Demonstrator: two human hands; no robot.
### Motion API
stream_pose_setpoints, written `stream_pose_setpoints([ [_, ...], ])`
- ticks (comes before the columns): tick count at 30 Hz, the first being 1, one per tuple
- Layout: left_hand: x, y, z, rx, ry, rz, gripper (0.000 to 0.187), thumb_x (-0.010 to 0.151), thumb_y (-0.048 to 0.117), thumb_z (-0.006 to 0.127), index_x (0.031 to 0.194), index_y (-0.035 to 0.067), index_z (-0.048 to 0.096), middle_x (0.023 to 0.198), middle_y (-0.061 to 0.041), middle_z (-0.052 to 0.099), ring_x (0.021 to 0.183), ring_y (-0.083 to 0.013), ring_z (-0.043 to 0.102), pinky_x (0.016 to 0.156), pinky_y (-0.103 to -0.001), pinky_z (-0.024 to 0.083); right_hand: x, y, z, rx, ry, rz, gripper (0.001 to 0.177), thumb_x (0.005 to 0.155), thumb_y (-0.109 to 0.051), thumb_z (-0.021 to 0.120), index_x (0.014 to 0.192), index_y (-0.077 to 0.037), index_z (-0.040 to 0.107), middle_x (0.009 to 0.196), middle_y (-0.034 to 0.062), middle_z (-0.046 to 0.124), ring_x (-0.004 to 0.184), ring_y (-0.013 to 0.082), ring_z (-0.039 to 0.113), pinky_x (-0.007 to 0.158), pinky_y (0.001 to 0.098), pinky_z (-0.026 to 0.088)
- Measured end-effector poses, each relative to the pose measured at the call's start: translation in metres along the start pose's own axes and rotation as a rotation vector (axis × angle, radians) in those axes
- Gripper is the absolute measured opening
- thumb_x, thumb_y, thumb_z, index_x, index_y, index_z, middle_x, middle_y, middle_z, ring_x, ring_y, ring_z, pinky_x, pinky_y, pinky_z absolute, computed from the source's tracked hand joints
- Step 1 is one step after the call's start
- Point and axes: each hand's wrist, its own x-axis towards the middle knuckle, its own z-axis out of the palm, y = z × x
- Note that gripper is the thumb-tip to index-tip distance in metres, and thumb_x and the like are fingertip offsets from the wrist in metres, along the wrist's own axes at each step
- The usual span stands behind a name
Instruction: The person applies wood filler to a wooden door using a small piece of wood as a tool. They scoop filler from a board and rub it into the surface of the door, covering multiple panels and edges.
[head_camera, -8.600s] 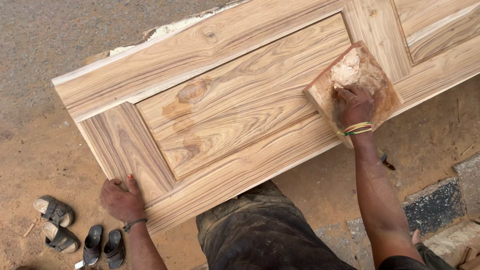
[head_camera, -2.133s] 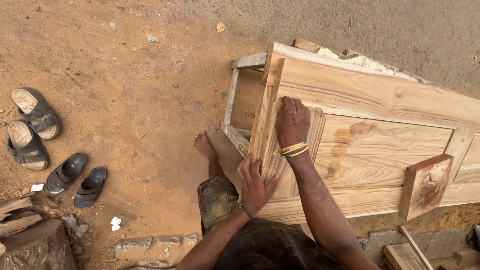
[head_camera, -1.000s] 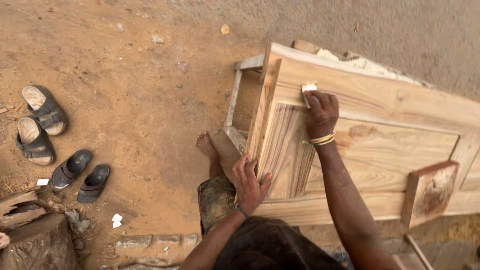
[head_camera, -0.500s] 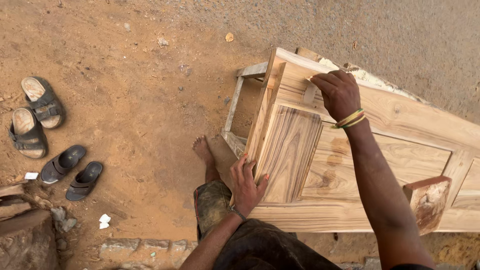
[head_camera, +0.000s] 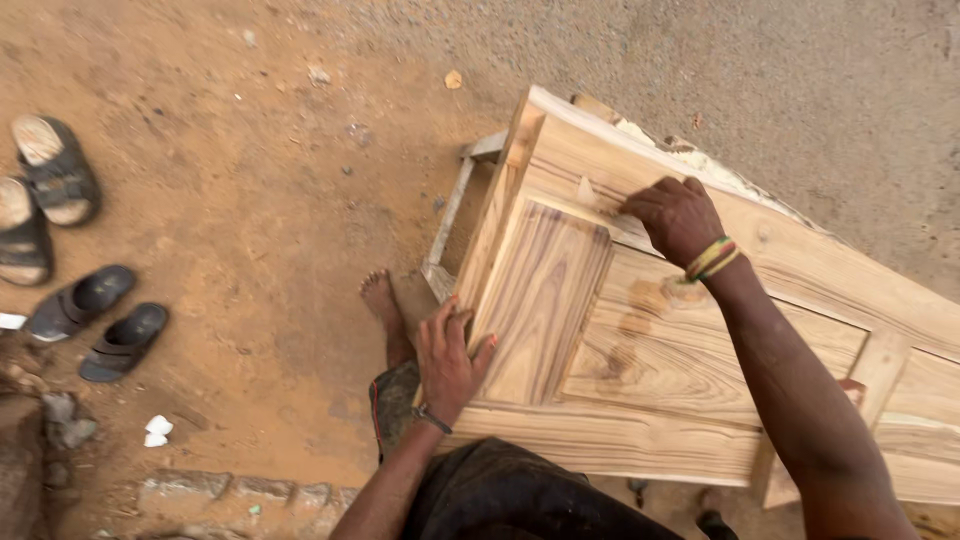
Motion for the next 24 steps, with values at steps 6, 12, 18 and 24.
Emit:
stream_pose_setpoints([
  [6, -0.002, 0.002, 0.001, 0.010, 0.051, -0.021, 0.046, 0.091, 0.038, 0.074, 0.121, 0.005, 0.063, 0.142, -0.015, 0.054, 0.121, -0.0379, 0.053, 0.103, -0.053, 0.043, 0.069, 0.002, -0.004, 0.009, 0.123, 0.026, 0.021, 0.106, -0.010, 0.062, 0.109, -0.021, 0.080, 0.099, -0.0016, 0.076, 0.094, 0.0193, 0.062, 0.085, 0.0393, 0.042],
  [12, -0.004, -0.001, 0.006, 0.044, 0.033, -0.023, 0.046, 0.091, 0.039, 0.076, 0.117, 0.004, 0.064, 0.140, -0.016, 0.054, 0.120, -0.0368, 0.052, 0.102, -0.054, 0.041, 0.061, -0.018, 0.020, 0.046, 0.140, -0.028, 0.024, 0.108, -0.005, 0.062, 0.108, -0.023, 0.079, 0.112, -0.0052, 0.078, 0.097, 0.0159, 0.063, 0.085, 0.0365, 0.042],
  [18, -0.003, -0.002, 0.006, 0.048, 0.033, -0.016, 0.046, 0.088, 0.038, 0.077, 0.116, 0.004, 0.063, 0.140, -0.017, 0.054, 0.120, -0.0373, 0.053, 0.101, -0.054, 0.042, 0.004, -0.030, -0.002, 0.008, 0.064, -0.010, 0.022, 0.094, -0.007, 0.067, 0.104, -0.021, 0.080, 0.106, -0.0047, 0.078, 0.098, 0.0167, 0.065, 0.080, 0.0365, 0.041],
  [24, -0.006, -0.005, 0.010, 0.040, 0.034, -0.041, 0.046, 0.088, 0.038, 0.078, 0.116, 0.004, 0.064, 0.141, -0.016, 0.055, 0.121, -0.0368, 0.053, 0.102, -0.054, 0.043, 0.054, -0.019, 0.002, 0.122, 0.013, 0.119, 0.019, 0.110, -0.015, 0.061, 0.110, -0.024, 0.078, 0.108, -0.0062, 0.077, 0.090, 0.0140, 0.064, 0.079, 0.0358, 0.041],
])
